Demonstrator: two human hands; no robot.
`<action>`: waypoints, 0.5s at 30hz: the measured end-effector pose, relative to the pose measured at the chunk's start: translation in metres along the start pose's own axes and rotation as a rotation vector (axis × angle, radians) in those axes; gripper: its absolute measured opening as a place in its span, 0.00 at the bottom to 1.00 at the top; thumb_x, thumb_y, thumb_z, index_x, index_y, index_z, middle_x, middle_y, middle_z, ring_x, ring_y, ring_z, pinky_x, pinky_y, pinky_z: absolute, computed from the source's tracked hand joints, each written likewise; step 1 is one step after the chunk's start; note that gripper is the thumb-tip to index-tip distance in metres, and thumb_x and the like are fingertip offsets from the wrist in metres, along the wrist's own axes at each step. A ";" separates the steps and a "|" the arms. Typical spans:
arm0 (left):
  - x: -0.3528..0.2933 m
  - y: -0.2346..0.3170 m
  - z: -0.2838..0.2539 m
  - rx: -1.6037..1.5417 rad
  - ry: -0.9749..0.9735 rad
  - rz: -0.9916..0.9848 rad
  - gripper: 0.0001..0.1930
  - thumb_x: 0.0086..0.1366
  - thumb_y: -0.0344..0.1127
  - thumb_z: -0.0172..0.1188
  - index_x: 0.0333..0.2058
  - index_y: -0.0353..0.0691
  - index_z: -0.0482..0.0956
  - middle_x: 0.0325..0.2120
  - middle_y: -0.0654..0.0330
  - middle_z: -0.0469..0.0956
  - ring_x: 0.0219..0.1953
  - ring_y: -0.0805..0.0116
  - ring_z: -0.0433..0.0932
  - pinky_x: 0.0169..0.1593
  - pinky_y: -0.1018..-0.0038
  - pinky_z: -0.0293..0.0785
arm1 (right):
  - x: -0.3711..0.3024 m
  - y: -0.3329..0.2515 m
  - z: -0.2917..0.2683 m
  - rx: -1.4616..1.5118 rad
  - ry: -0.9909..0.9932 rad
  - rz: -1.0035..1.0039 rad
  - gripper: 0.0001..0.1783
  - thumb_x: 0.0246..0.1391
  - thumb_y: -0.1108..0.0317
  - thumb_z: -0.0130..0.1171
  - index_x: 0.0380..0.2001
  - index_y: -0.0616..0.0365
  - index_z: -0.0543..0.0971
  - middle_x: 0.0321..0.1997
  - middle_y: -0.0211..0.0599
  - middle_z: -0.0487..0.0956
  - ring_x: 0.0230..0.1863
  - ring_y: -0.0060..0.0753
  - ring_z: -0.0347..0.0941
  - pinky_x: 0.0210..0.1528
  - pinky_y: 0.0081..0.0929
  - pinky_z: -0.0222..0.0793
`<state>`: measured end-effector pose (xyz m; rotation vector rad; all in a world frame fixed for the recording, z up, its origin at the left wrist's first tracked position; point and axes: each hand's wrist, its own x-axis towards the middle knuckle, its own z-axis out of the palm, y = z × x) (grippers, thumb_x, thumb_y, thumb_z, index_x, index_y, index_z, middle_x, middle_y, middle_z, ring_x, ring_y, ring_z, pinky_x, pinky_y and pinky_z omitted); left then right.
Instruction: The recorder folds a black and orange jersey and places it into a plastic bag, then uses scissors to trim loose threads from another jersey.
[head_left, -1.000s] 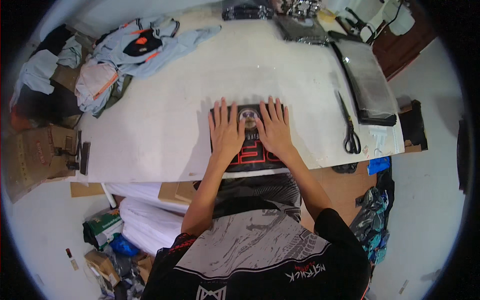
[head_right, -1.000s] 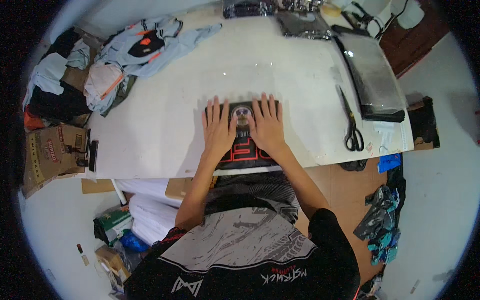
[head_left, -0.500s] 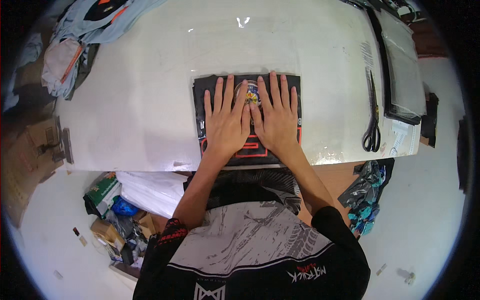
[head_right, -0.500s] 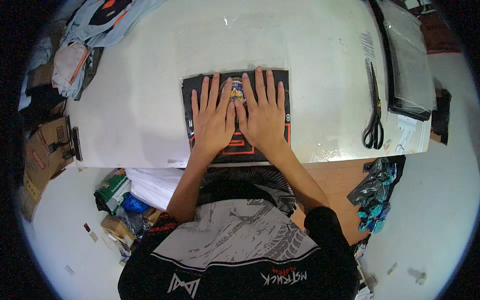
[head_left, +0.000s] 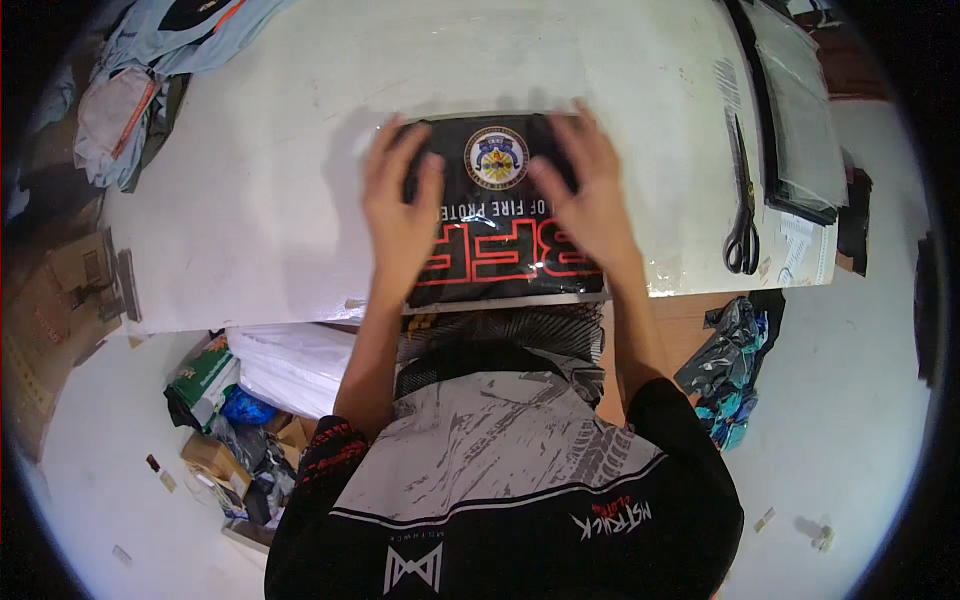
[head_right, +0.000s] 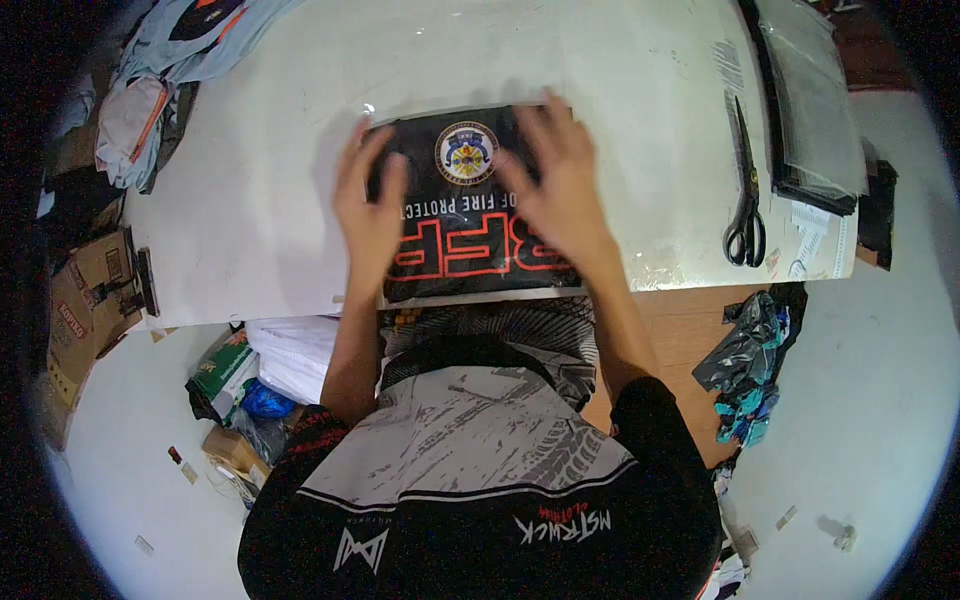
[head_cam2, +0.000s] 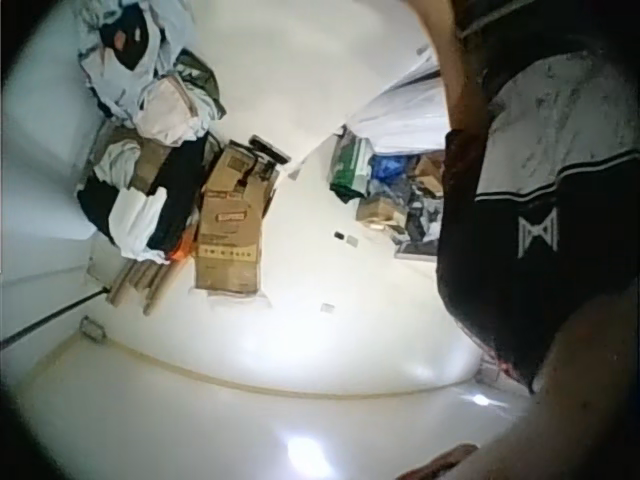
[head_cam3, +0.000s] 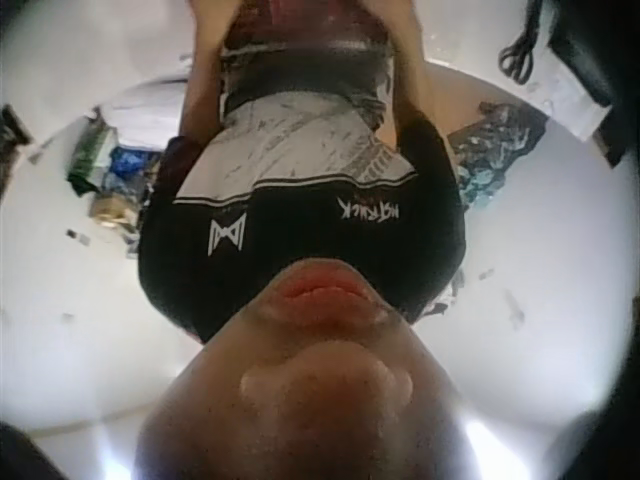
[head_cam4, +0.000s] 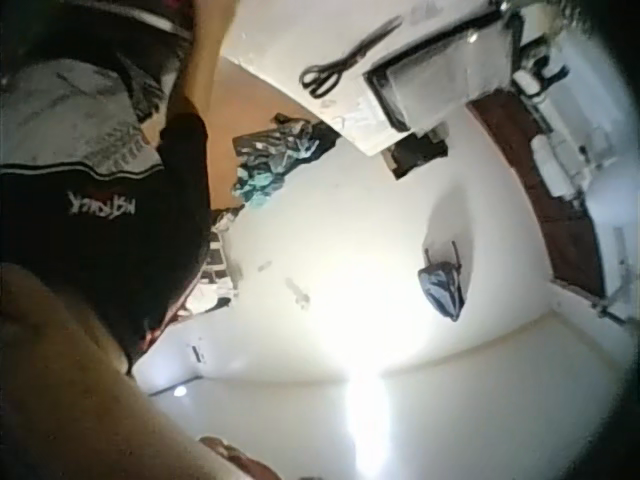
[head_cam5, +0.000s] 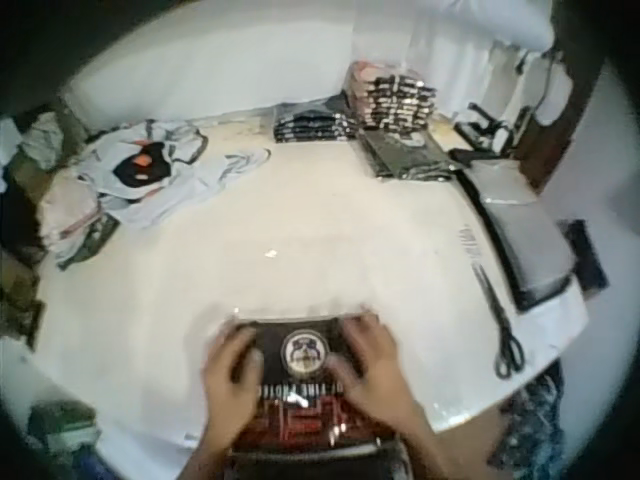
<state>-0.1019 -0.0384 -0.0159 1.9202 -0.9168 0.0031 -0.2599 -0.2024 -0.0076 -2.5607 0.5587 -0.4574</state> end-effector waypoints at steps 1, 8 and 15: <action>0.009 -0.006 -0.010 0.011 0.066 -0.083 0.18 0.63 0.36 0.60 0.51 0.40 0.77 0.54 0.50 0.73 0.55 0.56 0.72 0.53 0.65 0.69 | 0.004 0.014 -0.008 0.105 0.162 0.146 0.34 0.55 0.57 0.62 0.62 0.61 0.66 0.64 0.52 0.66 0.65 0.53 0.61 0.65 0.52 0.54; 0.068 -0.060 -0.049 -0.391 -0.301 -0.683 0.16 0.62 0.38 0.63 0.45 0.35 0.79 0.33 0.64 0.82 0.30 0.77 0.75 0.29 0.80 0.66 | 0.052 0.069 -0.037 0.896 -0.126 0.722 0.27 0.52 0.58 0.67 0.51 0.61 0.76 0.39 0.29 0.80 0.35 0.19 0.74 0.40 0.27 0.72; 0.090 -0.058 -0.046 -0.291 -0.568 -0.696 0.11 0.59 0.35 0.65 0.38 0.36 0.83 0.25 0.66 0.78 0.26 0.79 0.73 0.25 0.81 0.62 | 0.062 0.088 -0.046 0.803 -0.386 0.633 0.14 0.57 0.60 0.61 0.43 0.53 0.81 0.37 0.24 0.82 0.35 0.16 0.74 0.40 0.20 0.69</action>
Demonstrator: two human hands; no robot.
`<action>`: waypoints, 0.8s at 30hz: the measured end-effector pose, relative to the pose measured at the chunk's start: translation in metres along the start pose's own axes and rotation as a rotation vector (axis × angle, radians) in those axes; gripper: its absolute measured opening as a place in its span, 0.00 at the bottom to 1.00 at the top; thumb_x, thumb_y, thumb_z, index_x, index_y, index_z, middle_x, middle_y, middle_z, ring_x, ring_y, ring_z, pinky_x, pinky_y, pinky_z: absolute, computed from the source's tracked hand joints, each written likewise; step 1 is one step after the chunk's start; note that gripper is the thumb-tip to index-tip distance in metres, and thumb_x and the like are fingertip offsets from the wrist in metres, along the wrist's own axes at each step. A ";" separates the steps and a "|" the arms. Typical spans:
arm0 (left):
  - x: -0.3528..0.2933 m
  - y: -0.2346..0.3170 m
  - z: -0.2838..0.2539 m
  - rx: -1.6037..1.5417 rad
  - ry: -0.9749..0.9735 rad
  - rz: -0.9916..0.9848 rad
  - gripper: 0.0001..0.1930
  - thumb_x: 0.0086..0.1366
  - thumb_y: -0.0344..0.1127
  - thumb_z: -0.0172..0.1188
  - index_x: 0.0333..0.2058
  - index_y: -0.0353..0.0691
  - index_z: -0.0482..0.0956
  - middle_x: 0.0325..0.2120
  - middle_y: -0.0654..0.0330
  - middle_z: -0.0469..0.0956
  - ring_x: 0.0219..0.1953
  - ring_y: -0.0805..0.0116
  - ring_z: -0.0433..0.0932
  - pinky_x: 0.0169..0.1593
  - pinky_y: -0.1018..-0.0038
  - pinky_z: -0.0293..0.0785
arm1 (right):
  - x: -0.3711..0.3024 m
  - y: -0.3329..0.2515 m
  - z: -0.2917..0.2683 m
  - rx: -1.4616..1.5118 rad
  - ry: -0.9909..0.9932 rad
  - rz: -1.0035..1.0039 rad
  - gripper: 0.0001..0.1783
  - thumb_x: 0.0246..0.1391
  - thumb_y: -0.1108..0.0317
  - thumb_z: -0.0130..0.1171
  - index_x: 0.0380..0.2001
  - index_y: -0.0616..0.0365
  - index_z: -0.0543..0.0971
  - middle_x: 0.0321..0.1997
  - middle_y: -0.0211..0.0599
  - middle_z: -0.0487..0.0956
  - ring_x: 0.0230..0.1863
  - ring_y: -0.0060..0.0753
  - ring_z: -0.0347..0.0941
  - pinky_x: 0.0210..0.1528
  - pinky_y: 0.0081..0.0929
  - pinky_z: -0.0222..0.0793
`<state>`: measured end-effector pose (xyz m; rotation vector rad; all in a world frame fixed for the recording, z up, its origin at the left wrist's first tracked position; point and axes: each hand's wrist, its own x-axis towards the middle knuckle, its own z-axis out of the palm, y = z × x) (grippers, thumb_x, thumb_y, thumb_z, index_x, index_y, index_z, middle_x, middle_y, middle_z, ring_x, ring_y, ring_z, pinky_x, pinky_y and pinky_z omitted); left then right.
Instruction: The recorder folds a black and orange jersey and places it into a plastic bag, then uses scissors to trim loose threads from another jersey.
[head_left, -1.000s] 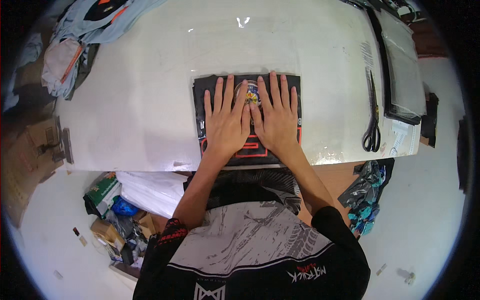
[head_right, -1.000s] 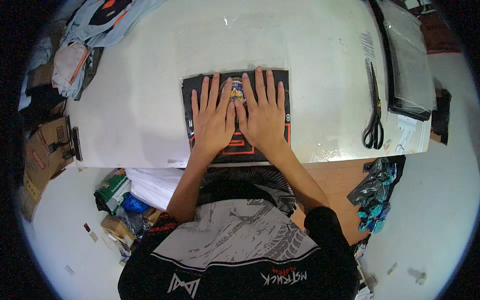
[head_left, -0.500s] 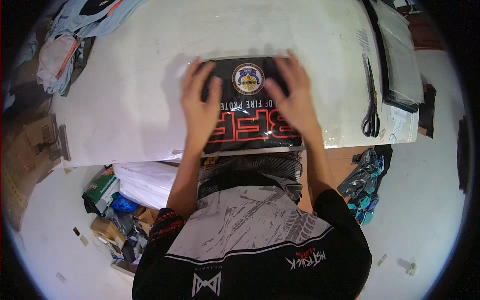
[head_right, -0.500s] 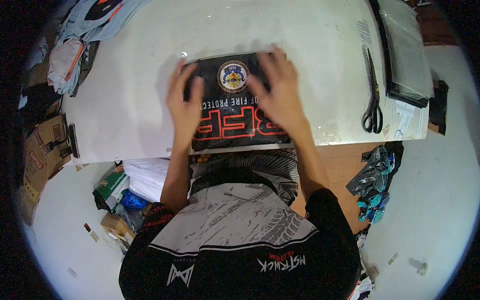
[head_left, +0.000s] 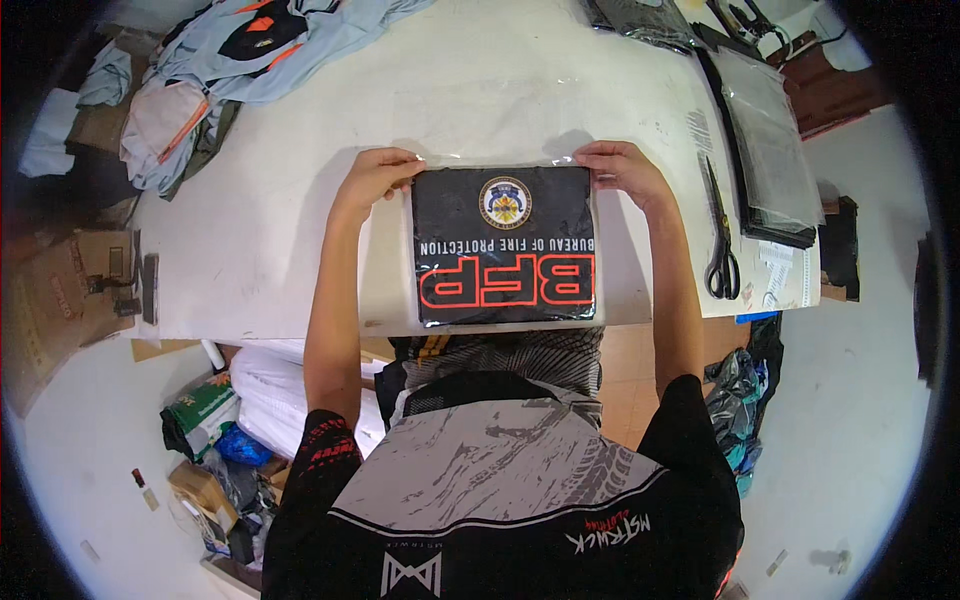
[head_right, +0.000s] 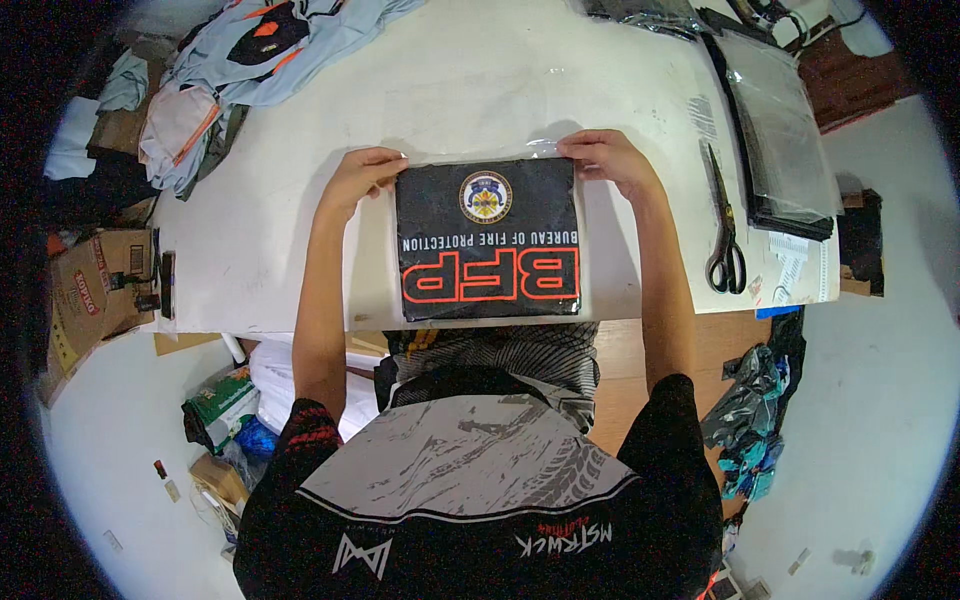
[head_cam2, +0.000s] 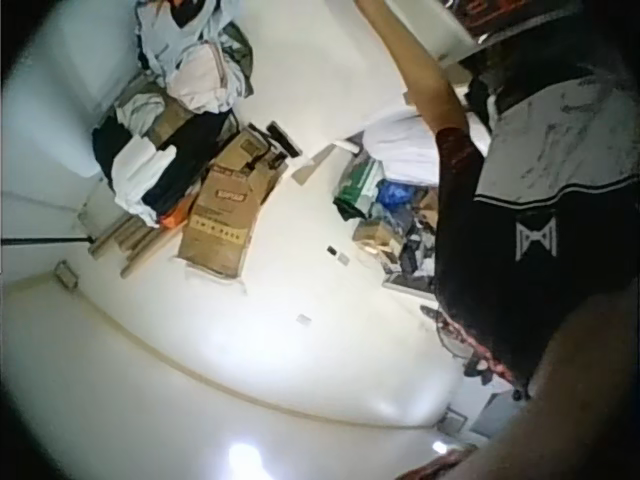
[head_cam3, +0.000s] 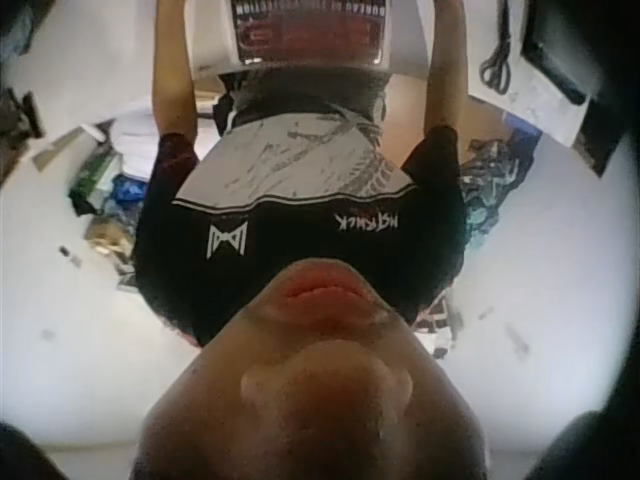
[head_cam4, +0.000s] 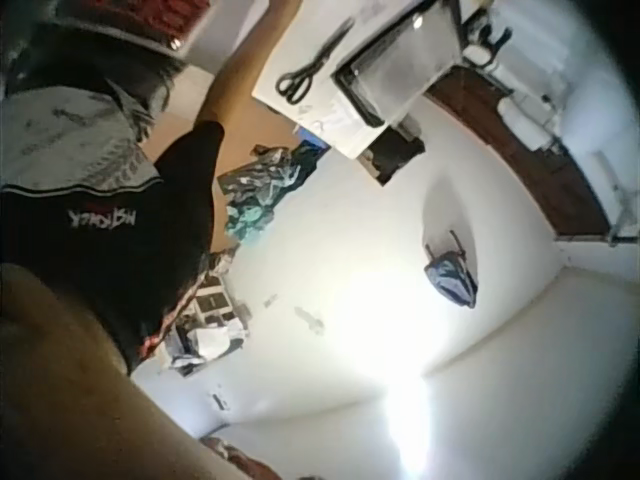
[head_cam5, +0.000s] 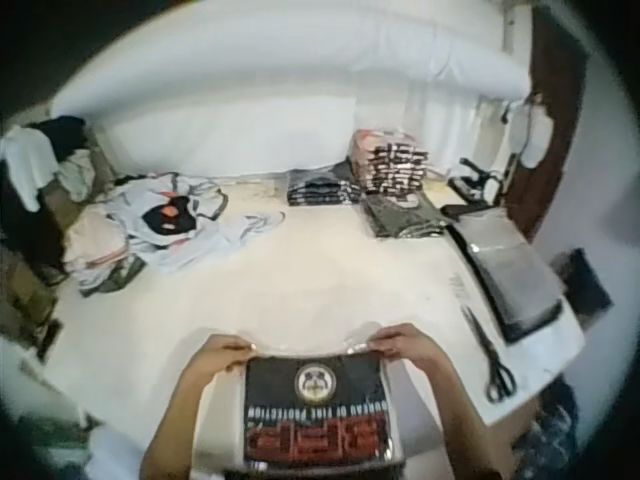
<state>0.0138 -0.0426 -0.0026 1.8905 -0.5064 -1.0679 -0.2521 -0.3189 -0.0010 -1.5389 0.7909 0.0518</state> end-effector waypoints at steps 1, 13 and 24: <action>0.003 -0.001 -0.001 0.020 -0.028 0.072 0.10 0.60 0.34 0.65 0.37 0.36 0.82 0.26 0.65 0.79 0.26 0.79 0.74 0.25 0.81 0.63 | 0.002 0.000 -0.001 -0.003 0.000 -0.005 0.14 0.57 0.60 0.61 0.43 0.53 0.81 0.37 0.24 0.82 0.35 0.16 0.74 0.40 0.20 0.69; 0.010 -0.027 -0.015 -0.109 -0.149 0.220 0.11 0.62 0.31 0.63 0.43 0.37 0.78 0.35 0.59 0.82 0.36 0.73 0.79 0.40 0.78 0.76 | 0.008 0.015 -0.005 0.019 -0.034 -0.015 0.11 0.48 0.74 0.66 0.37 0.60 0.82 0.33 0.32 0.82 0.32 0.22 0.78 0.36 0.21 0.78; 0.014 -0.006 -0.020 0.191 -0.266 -0.018 0.11 0.59 0.37 0.66 0.39 0.38 0.83 0.32 0.63 0.83 0.30 0.78 0.78 0.32 0.80 0.72 | 0.016 0.004 -0.006 -0.218 -0.230 -0.047 0.10 0.46 0.70 0.70 0.34 0.61 0.84 0.27 0.28 0.81 0.27 0.19 0.75 0.31 0.18 0.72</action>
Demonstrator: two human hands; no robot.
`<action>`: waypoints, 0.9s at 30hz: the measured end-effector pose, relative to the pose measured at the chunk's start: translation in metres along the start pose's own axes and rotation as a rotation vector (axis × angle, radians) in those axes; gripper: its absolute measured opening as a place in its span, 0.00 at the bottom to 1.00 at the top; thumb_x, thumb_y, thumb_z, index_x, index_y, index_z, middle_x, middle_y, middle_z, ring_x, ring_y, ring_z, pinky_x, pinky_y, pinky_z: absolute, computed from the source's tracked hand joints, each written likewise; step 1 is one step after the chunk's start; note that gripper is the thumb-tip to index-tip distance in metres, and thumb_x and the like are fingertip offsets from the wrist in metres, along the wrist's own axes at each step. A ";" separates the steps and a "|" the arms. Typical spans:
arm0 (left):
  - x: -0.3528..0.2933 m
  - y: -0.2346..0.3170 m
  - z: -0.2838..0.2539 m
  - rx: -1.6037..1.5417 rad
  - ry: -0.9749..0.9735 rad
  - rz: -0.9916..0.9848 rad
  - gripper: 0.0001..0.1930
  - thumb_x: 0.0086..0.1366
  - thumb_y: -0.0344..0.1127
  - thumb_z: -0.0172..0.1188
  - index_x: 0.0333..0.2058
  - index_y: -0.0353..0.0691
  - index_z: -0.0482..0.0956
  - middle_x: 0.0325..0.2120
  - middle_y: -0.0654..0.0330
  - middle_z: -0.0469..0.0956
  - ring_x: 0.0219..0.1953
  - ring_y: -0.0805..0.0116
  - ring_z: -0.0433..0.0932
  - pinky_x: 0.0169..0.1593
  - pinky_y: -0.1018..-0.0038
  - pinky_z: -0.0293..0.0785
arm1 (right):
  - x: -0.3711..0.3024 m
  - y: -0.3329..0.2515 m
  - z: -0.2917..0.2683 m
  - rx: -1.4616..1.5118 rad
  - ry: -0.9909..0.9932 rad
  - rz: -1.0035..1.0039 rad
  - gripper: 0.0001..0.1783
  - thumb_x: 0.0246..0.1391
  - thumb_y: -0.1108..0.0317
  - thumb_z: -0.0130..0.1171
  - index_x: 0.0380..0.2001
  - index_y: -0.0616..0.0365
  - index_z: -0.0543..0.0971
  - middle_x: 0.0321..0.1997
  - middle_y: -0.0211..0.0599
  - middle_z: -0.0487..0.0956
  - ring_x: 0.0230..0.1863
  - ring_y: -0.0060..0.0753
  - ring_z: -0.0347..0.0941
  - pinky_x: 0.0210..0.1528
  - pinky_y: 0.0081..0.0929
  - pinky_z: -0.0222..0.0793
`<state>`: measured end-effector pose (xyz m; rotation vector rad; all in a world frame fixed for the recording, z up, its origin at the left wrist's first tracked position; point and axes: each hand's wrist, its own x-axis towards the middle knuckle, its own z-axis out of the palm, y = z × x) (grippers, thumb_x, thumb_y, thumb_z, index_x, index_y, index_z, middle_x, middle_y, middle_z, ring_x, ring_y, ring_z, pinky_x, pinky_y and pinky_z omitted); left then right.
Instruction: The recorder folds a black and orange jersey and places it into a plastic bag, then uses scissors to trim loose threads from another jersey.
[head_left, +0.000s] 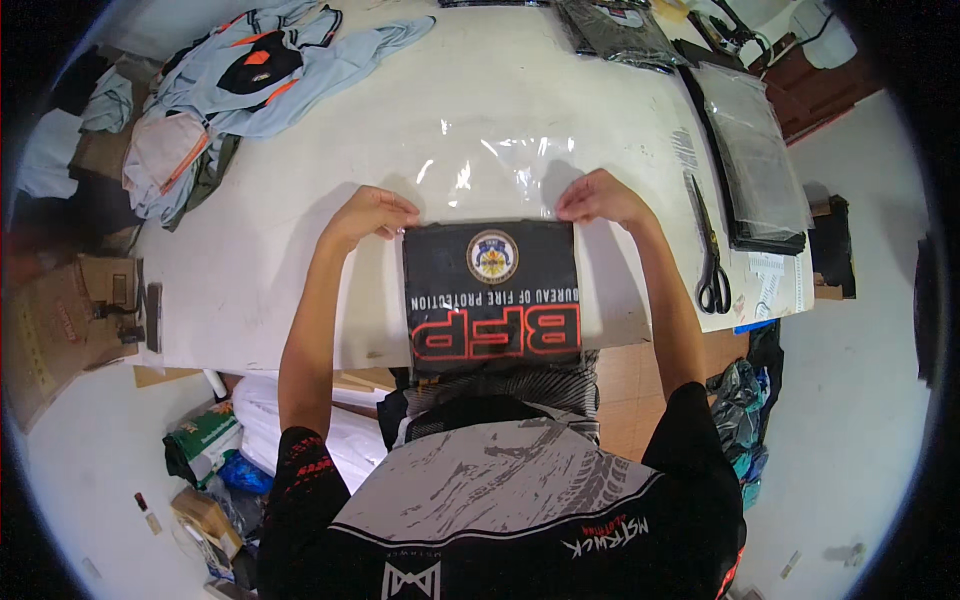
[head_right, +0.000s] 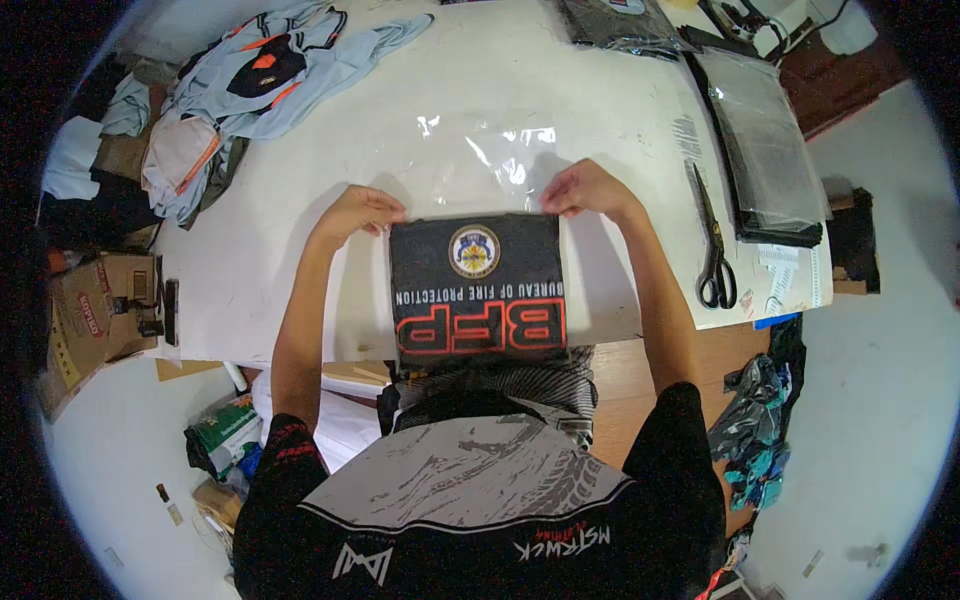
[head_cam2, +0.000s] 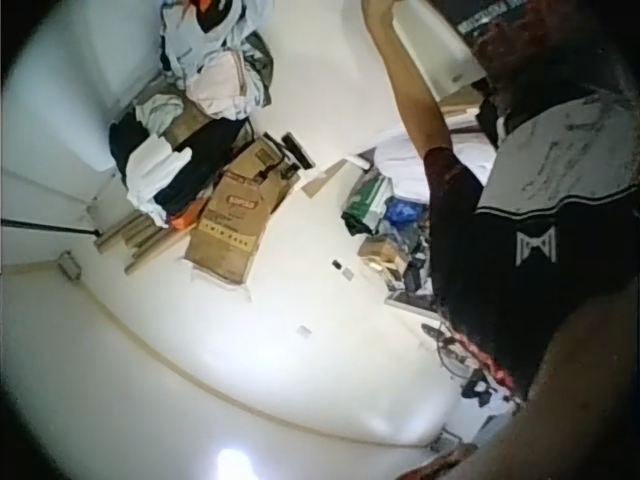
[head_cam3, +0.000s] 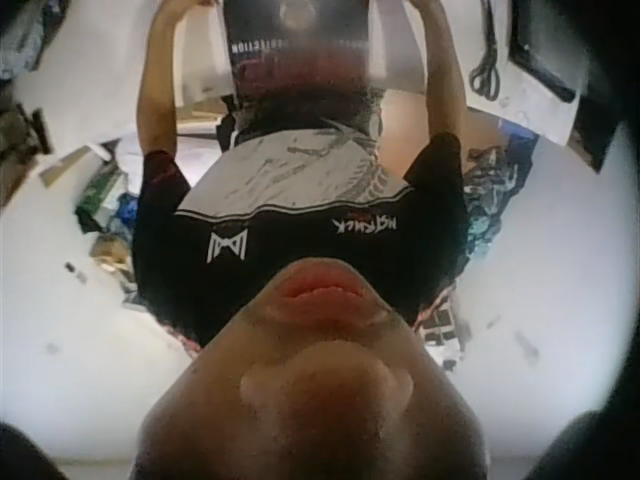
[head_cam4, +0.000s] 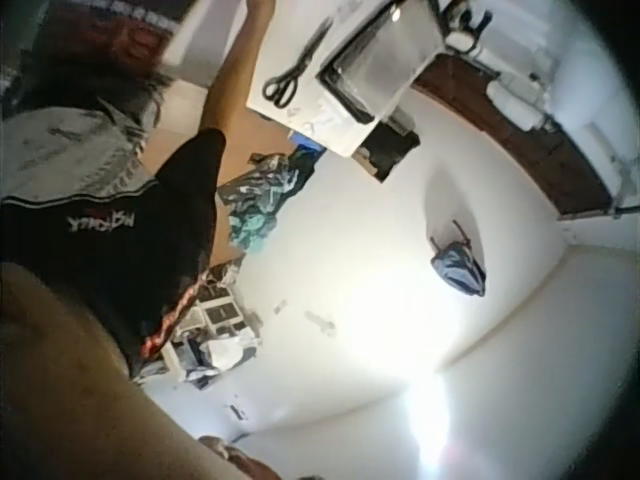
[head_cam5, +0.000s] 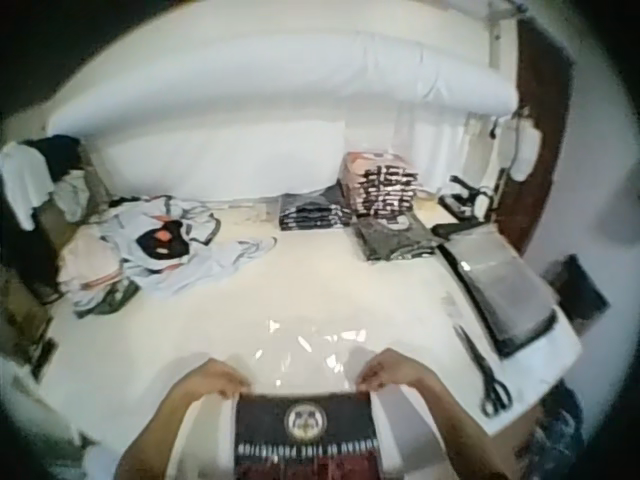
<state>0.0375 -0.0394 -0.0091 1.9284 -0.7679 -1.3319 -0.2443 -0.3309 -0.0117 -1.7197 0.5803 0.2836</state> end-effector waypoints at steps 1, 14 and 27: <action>0.003 0.001 -0.001 0.004 -0.007 0.001 0.11 0.59 0.37 0.66 0.39 0.38 0.83 0.32 0.63 0.83 0.30 0.78 0.78 0.32 0.80 0.72 | 0.010 0.006 -0.001 0.075 0.128 -0.074 0.09 0.46 0.71 0.70 0.33 0.60 0.84 0.27 0.28 0.81 0.27 0.18 0.75 0.30 0.18 0.72; 0.008 0.014 -0.018 0.004 0.004 0.095 0.15 0.54 0.38 0.70 0.39 0.38 0.83 0.28 0.65 0.83 0.26 0.78 0.77 0.30 0.80 0.69 | 0.004 -0.003 -0.009 0.117 0.046 -0.108 0.14 0.46 0.72 0.68 0.38 0.62 0.83 0.33 0.34 0.83 0.33 0.22 0.78 0.36 0.18 0.75; 0.022 0.022 -0.021 0.276 -0.173 0.110 0.08 0.56 0.33 0.68 0.34 0.35 0.85 0.28 0.60 0.83 0.28 0.74 0.79 0.31 0.77 0.71 | 0.022 -0.017 -0.020 -0.251 -0.122 -0.093 0.09 0.44 0.75 0.69 0.32 0.63 0.84 0.32 0.34 0.84 0.33 0.22 0.78 0.37 0.21 0.74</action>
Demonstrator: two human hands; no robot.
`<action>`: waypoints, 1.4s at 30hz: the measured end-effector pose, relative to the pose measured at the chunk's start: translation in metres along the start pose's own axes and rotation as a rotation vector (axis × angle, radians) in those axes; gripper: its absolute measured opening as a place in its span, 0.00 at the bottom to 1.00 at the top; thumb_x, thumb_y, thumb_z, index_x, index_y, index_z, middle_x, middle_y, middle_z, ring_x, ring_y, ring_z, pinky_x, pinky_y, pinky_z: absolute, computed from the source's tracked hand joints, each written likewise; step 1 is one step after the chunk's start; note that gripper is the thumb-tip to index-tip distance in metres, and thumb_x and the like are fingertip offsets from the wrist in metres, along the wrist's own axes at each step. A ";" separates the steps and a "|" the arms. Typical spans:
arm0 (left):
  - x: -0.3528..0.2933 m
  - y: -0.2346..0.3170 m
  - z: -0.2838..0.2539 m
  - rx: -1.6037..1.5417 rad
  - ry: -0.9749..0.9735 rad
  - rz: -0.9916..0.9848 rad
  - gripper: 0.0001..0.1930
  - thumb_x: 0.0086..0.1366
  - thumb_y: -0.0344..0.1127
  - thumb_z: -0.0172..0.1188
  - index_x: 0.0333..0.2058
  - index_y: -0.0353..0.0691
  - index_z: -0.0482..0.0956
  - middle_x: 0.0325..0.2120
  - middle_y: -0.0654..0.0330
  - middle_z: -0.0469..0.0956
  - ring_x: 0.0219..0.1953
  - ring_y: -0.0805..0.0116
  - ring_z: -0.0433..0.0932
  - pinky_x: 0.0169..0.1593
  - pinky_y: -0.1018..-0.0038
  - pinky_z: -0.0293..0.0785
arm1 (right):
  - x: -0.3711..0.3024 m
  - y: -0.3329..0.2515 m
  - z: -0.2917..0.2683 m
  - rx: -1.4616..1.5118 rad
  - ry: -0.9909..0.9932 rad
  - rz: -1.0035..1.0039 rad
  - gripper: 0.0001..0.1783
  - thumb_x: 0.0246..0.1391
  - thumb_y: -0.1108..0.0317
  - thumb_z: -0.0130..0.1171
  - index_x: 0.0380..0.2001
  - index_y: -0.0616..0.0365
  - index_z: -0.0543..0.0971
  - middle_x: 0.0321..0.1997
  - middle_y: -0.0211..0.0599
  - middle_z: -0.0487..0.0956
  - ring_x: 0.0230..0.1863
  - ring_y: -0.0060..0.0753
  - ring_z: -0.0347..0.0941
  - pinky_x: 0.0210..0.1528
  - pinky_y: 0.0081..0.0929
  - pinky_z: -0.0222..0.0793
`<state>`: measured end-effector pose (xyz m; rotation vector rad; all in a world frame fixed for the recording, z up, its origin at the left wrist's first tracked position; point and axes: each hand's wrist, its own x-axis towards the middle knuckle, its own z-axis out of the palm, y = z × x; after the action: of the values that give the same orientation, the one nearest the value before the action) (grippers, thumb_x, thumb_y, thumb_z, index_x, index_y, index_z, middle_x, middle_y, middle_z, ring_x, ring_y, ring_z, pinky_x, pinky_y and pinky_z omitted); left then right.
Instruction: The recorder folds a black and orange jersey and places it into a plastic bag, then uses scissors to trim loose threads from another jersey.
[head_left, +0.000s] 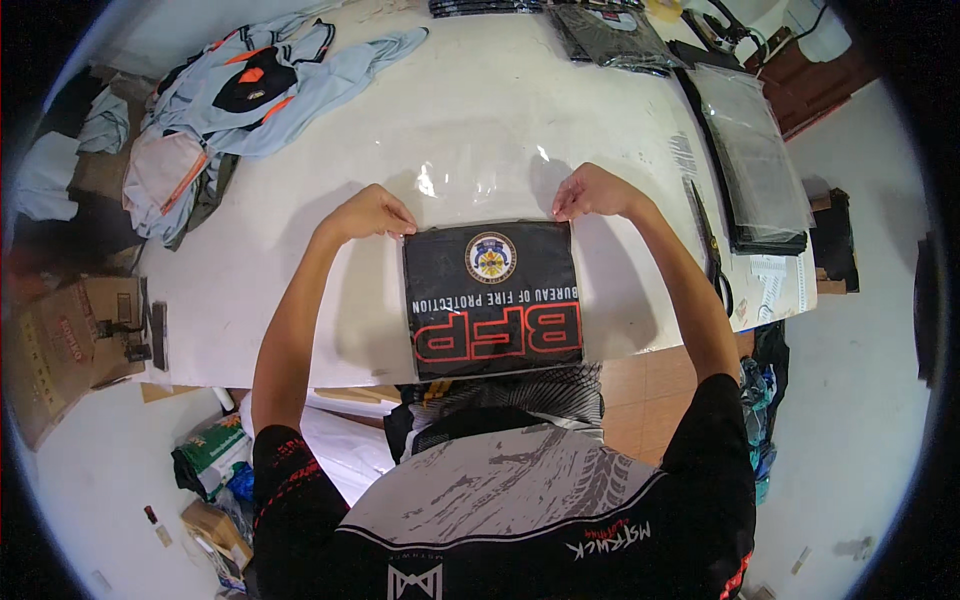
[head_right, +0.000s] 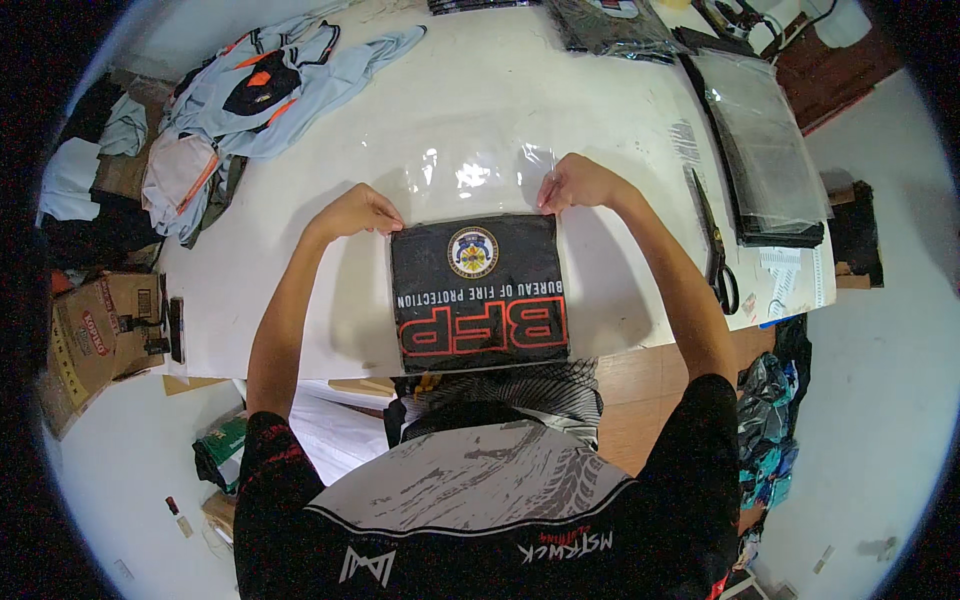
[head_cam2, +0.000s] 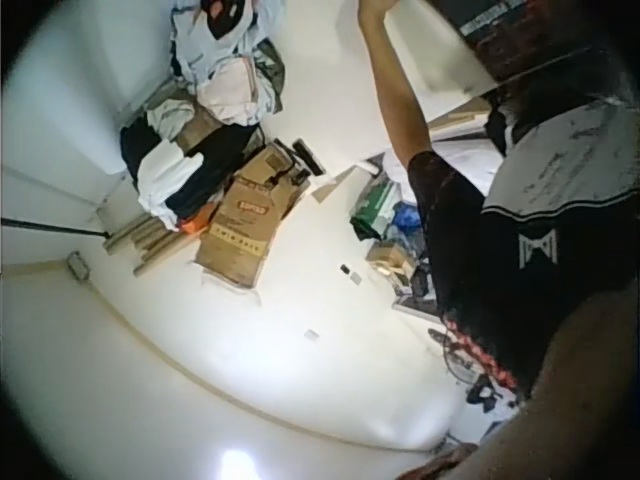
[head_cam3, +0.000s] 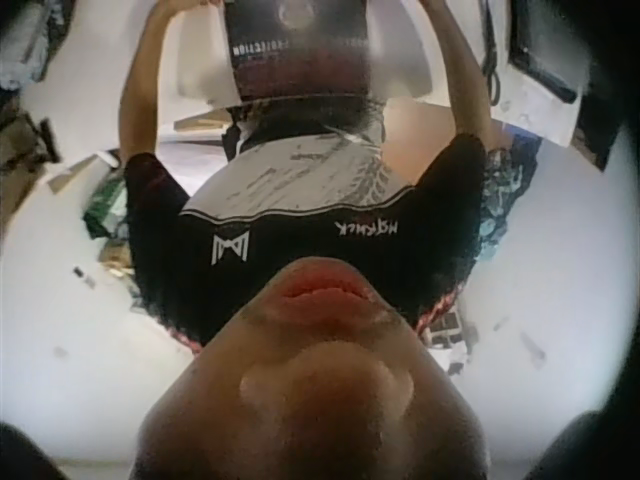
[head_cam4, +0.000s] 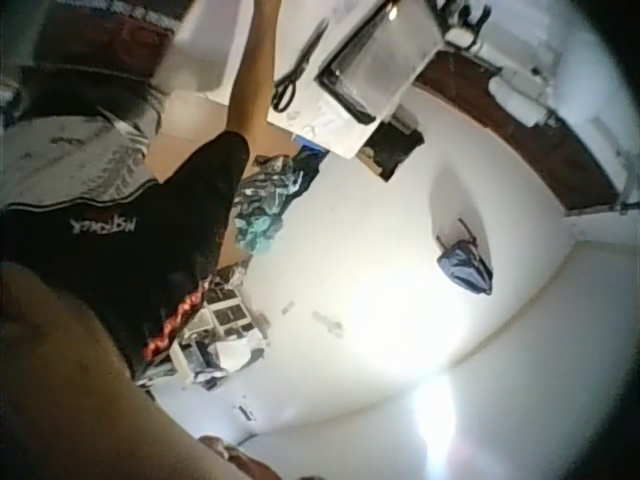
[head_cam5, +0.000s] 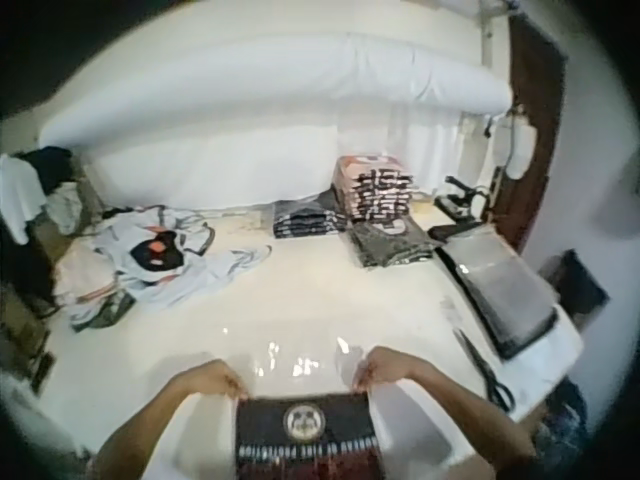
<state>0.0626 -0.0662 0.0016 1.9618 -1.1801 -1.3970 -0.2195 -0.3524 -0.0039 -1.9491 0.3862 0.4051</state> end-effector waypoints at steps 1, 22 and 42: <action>-0.001 -0.009 0.003 -0.050 0.062 0.091 0.07 0.58 0.30 0.66 0.34 0.33 0.85 0.28 0.60 0.83 0.28 0.73 0.79 0.32 0.75 0.73 | -0.001 0.001 0.003 -0.002 -0.002 -0.004 0.09 0.44 0.75 0.69 0.32 0.63 0.84 0.32 0.34 0.84 0.33 0.22 0.78 0.37 0.21 0.74; -0.029 -0.036 0.042 1.075 0.818 0.898 0.20 0.52 0.29 0.59 0.46 0.43 0.81 0.42 0.65 0.80 0.42 0.68 0.79 0.40 0.73 0.78 | -0.025 0.029 0.050 -0.939 0.705 -0.808 0.22 0.38 0.75 0.61 0.42 0.60 0.82 0.44 0.34 0.81 0.42 0.35 0.74 0.45 0.31 0.69; -0.079 0.016 0.118 -0.739 0.706 0.190 0.07 0.66 0.32 0.59 0.41 0.38 0.78 0.28 0.64 0.76 0.30 0.74 0.76 0.39 0.80 0.71 | -0.086 -0.014 0.090 0.947 0.448 0.038 0.16 0.61 0.56 0.56 0.32 0.58 0.78 0.28 0.34 0.80 0.28 0.25 0.76 0.33 0.22 0.71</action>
<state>-0.0607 0.0046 0.0104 1.5284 -0.4114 -0.7539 -0.2990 -0.2575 0.0115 -1.0781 0.7420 -0.1962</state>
